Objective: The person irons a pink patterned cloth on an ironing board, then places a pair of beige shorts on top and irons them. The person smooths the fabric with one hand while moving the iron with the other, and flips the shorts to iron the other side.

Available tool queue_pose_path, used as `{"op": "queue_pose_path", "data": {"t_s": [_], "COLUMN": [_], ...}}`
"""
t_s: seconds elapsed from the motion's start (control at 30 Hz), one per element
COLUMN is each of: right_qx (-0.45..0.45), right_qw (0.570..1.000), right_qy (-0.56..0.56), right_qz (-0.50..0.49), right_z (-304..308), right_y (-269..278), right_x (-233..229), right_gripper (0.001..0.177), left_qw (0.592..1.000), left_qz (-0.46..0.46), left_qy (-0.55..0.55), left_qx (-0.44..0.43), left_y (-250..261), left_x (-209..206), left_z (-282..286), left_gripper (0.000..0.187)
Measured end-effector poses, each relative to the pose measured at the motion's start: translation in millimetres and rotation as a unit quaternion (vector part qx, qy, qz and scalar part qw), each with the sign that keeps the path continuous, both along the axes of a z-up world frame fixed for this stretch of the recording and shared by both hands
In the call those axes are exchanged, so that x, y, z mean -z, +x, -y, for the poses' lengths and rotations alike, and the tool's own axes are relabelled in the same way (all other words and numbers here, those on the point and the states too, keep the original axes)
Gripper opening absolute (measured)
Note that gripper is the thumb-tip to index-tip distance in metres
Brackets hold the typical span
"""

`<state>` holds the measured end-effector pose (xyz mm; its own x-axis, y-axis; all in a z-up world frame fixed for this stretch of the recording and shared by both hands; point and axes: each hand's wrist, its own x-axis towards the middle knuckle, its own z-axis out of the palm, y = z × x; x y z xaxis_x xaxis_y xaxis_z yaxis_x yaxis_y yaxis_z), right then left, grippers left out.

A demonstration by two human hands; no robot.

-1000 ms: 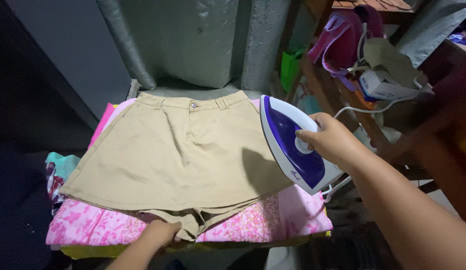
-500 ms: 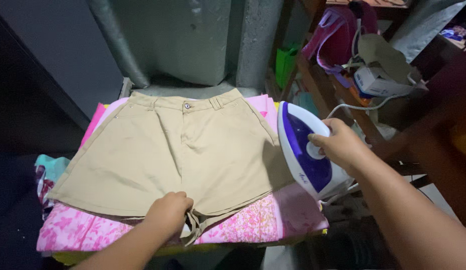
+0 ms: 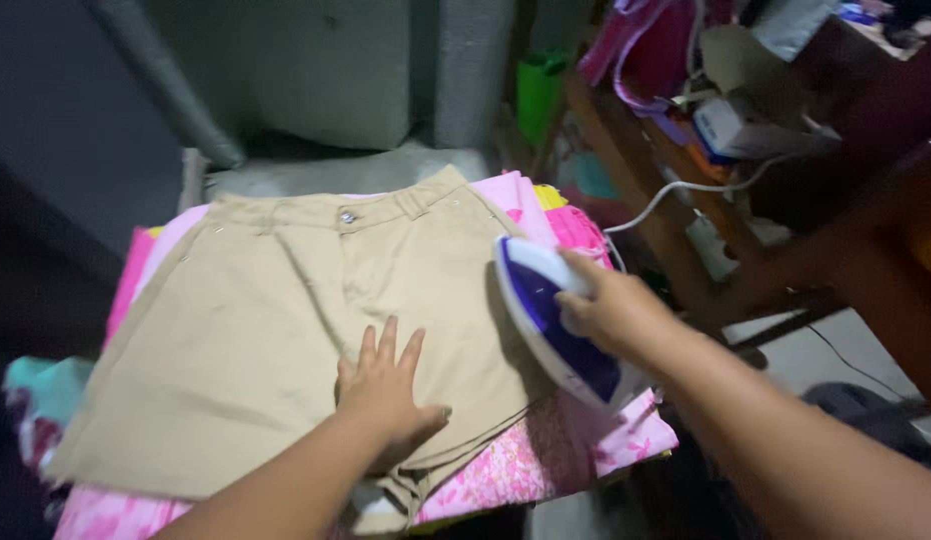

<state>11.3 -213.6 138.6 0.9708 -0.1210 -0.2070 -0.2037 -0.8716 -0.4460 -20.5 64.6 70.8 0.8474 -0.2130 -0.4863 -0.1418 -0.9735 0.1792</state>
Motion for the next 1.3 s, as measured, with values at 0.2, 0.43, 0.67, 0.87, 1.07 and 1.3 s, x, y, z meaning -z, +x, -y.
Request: {"op": "queue_pose_path", "data": {"t_s": [0.2,0.43,0.67,0.87,1.07,1.3], "right_qx": [-0.032,-0.013,-0.061,-0.038,-0.074,-0.090], "right_qw": [0.996,0.995,0.993,0.992,0.991,0.991], "right_qy": [-0.085,-0.093,-0.096,-0.108,-0.110,-0.102], "right_qz": [-0.023,-0.035,0.019,-0.057,-0.029,-0.020], "right_z": [-29.3,-29.0,-22.4,-2.9,13.1,11.0], "right_y": [-1.1,6.2,60.5,47.8,55.6,117.2], "right_x": [22.0,25.7,28.8,31.5,31.5,38.2], "right_gripper": [0.064,0.064,0.065,0.067,0.069,0.066], "left_qw": [0.998,0.993,0.992,0.991,0.984,0.982], "left_qz": [-0.059,-0.074,-0.088,-0.131,-0.175,-0.183], "left_qy": [0.010,-0.008,0.002,0.011,0.020,0.021], "left_qx": [0.037,0.090,0.090,0.037,0.031,0.030], "left_y": [7.8,19.2,28.5,39.1,30.9,30.5], "left_x": [11.6,18.6,6.8,-5.3,-5.4,-3.9], "left_z": [-10.5,-2.3,8.7,42.0,73.1,75.5], "left_gripper": [0.123,0.122,0.130,0.135,0.130,0.133]}}
